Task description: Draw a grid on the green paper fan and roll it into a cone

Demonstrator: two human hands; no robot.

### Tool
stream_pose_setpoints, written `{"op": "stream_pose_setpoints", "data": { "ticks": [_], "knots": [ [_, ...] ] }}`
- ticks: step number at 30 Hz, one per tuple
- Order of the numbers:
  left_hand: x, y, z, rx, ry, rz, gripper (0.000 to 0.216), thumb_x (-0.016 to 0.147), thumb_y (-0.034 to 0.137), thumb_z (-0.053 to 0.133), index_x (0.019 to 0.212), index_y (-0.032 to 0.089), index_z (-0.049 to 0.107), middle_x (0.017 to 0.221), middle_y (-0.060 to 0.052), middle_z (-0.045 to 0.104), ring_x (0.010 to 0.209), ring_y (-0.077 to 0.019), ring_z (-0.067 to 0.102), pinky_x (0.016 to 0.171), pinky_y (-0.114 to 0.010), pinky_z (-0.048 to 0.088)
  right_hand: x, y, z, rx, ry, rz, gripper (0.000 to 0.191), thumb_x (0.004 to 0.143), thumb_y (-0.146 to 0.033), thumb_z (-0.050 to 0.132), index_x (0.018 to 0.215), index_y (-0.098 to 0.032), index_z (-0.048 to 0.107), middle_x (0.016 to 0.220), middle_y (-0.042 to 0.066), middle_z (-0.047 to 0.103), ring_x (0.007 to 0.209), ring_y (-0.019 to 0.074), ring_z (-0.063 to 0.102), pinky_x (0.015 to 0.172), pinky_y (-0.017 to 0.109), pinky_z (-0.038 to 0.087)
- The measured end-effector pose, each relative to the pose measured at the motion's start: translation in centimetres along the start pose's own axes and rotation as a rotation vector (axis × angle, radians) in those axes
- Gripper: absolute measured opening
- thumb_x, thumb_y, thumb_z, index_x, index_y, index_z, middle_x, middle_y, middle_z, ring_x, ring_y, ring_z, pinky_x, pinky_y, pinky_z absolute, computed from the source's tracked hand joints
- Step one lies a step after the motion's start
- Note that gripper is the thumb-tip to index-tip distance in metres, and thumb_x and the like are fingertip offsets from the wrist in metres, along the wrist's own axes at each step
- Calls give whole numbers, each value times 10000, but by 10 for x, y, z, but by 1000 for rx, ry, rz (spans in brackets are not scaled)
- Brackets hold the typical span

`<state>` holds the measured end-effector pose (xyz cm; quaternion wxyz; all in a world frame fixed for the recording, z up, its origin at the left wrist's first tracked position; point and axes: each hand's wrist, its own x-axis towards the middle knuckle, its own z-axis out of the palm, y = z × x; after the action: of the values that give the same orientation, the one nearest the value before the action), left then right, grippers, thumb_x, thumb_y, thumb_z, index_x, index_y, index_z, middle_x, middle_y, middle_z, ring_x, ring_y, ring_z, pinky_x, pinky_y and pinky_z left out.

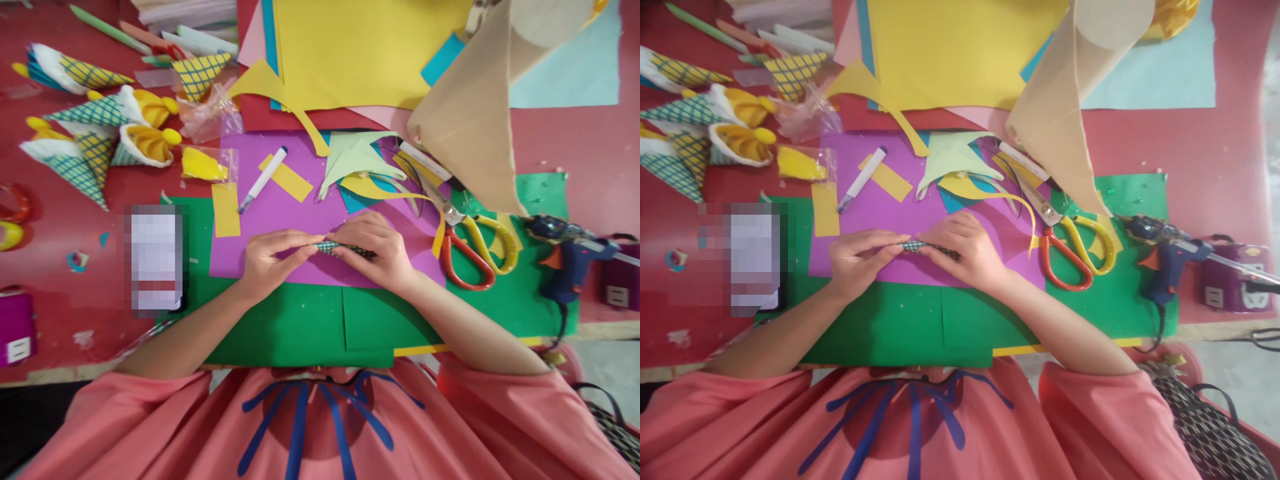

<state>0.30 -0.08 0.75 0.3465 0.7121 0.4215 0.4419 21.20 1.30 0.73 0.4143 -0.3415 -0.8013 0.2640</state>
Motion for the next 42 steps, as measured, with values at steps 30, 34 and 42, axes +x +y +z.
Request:
{"op": "stream_pose_setpoints", "data": {
  "ticks": [30, 34, 42],
  "knots": [
    [0, -5, -7, -192, -48, 144, 167, 782, 203, 695, 918, 297, 717, 793, 20, 735, 717, -125, 692, 692, -266, 576, 5, -3, -8, 1038, -337, 822, 169, 747, -267, 723, 811, -111, 741, 703, 14, 713, 594, 58, 597, 546, 168, 460],
    [-1, -6, -8, -228, -95, 102, 125, 770, 249, 713, 875, 315, 723, 757, 16, 729, 702, -137, 693, 706, -295, 585, 6, -2, -9, 1122, -377, 849, 110, 749, -225, 718, 783, -124, 741, 683, 0, 702, 577, 48, 588, 531, 158, 452],
    [1, -4, -6, -185, -73, -70, 183, 799, 301, 680, 978, 274, 707, 846, -15, 731, 776, -134, 683, 708, -248, 556, 5, -6, -6, 680, -203, 611, 226, 788, -308, 679, 897, -116, 727, 836, 66, 742, 734, 115, 664, 674, 230, 518]
  ]
}}
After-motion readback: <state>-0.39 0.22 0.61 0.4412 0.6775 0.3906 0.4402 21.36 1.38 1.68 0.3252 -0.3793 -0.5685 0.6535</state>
